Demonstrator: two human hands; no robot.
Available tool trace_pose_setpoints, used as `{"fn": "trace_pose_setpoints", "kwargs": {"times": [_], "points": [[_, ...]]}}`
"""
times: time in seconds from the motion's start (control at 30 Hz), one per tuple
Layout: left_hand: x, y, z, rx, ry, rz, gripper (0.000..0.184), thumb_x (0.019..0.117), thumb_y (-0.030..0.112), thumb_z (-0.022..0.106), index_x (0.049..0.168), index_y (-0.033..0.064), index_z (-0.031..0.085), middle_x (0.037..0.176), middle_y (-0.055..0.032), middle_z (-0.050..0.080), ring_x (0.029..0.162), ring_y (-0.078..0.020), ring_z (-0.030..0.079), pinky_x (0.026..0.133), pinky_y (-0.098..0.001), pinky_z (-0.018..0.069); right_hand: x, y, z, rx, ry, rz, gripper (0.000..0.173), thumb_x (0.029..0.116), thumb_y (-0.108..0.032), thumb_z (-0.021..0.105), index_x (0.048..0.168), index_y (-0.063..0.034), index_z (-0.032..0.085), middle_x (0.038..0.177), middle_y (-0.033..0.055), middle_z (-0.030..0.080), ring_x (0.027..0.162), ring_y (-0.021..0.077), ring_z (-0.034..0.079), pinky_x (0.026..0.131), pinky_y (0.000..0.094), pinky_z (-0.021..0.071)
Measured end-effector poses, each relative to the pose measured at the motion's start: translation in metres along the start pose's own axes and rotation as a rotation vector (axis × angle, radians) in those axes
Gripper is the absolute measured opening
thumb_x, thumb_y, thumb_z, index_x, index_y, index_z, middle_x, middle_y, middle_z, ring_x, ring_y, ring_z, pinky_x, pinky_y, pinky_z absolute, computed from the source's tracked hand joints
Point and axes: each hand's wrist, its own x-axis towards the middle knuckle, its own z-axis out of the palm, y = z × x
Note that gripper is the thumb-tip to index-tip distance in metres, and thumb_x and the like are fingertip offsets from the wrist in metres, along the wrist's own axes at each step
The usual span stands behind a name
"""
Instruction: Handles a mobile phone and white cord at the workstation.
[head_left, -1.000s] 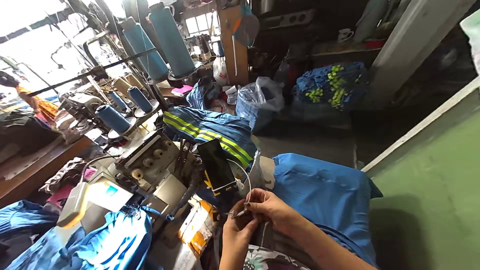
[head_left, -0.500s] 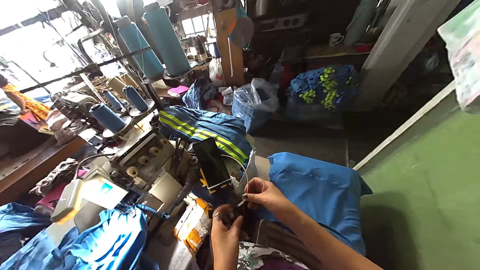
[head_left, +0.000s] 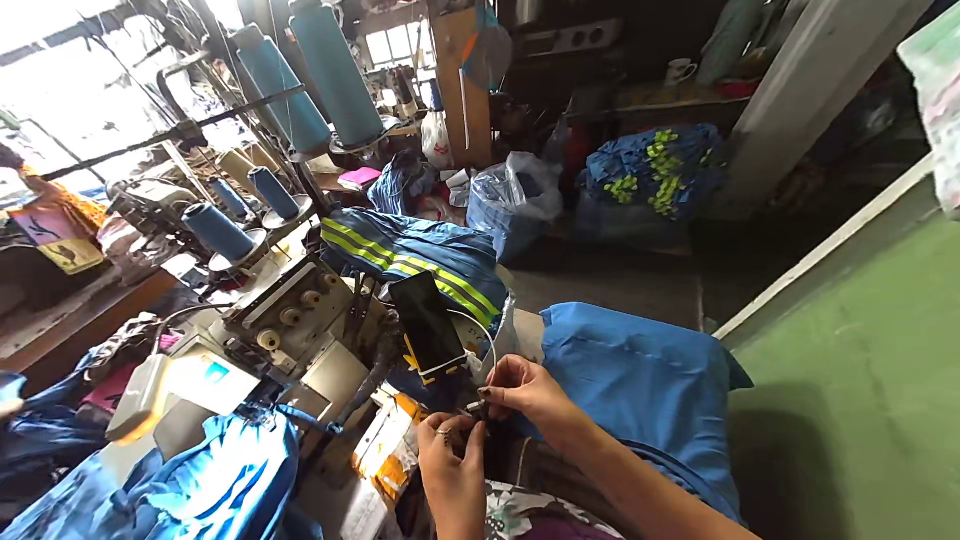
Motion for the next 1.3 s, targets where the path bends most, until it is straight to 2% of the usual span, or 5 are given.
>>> {"fn": "trace_pose_setpoints", "kwargs": {"times": [0.17, 0.47, 0.7, 1.0, 1.3], "points": [[0.001, 0.005, 0.003, -0.151, 0.000, -0.159, 0.019, 0.0803, 0.012, 0.082, 0.098, 0.0064, 0.078, 0.103, -0.0092, 0.065, 0.081, -0.0092, 0.064, 0.068, -0.0195, 0.0554, -0.001, -0.002, 0.005, 0.090, -0.012, 0.032, 0.023, 0.0851, -0.005, 0.079, 0.098, -0.0015, 0.059, 0.084, 0.0095, 0.068, 0.066, 0.0180, 0.068, 0.064, 0.0336, 0.0611], [0.000, 0.010, 0.001, -0.230, 0.036, -0.180, 0.008, 0.0817, 0.006, 0.081, 0.089, 0.0038, 0.078, 0.095, -0.0090, 0.069, 0.085, -0.0109, 0.069, 0.076, -0.0220, 0.0605, 0.000, -0.003, 0.011, 0.108, 0.044, 0.013, 0.022, 0.0854, -0.004, 0.078, 0.094, -0.0007, 0.059, 0.082, 0.0102, 0.068, 0.065, 0.0180, 0.068, 0.064, 0.0329, 0.0608], [0.003, 0.004, 0.002, -0.229, 0.005, -0.239, 0.025, 0.0890, 0.004, 0.073, 0.114, 0.0006, 0.073, 0.109, -0.0129, 0.068, 0.094, -0.0136, 0.068, 0.084, -0.0253, 0.0590, -0.002, -0.001, 0.012, 0.119, 0.053, 0.011, 0.022, 0.0852, -0.004, 0.079, 0.093, -0.0003, 0.059, 0.082, 0.0111, 0.068, 0.065, 0.0180, 0.068, 0.064, 0.0321, 0.0604], [0.003, 0.009, 0.011, -0.224, -0.006, -0.225, 0.010, 0.0822, 0.005, 0.079, 0.091, 0.0031, 0.076, 0.098, -0.0100, 0.069, 0.085, -0.0119, 0.069, 0.075, -0.0230, 0.0600, -0.004, 0.000, 0.018, 0.066, 0.079, -0.069, 0.020, 0.0833, -0.001, 0.079, 0.090, 0.0001, 0.060, 0.080, 0.0105, 0.068, 0.066, 0.0179, 0.067, 0.066, 0.0321, 0.0603], [0.001, 0.015, -0.001, -0.234, 0.010, -0.049, 0.008, 0.0856, 0.002, 0.075, 0.094, 0.0023, 0.077, 0.094, -0.0087, 0.069, 0.085, -0.0121, 0.070, 0.076, -0.0238, 0.0617, -0.004, 0.006, 0.015, -0.101, 0.052, -0.076, 0.021, 0.0821, -0.002, 0.080, 0.092, -0.0017, 0.062, 0.083, 0.0078, 0.070, 0.069, 0.0154, 0.068, 0.066, 0.0303, 0.0599]]}}
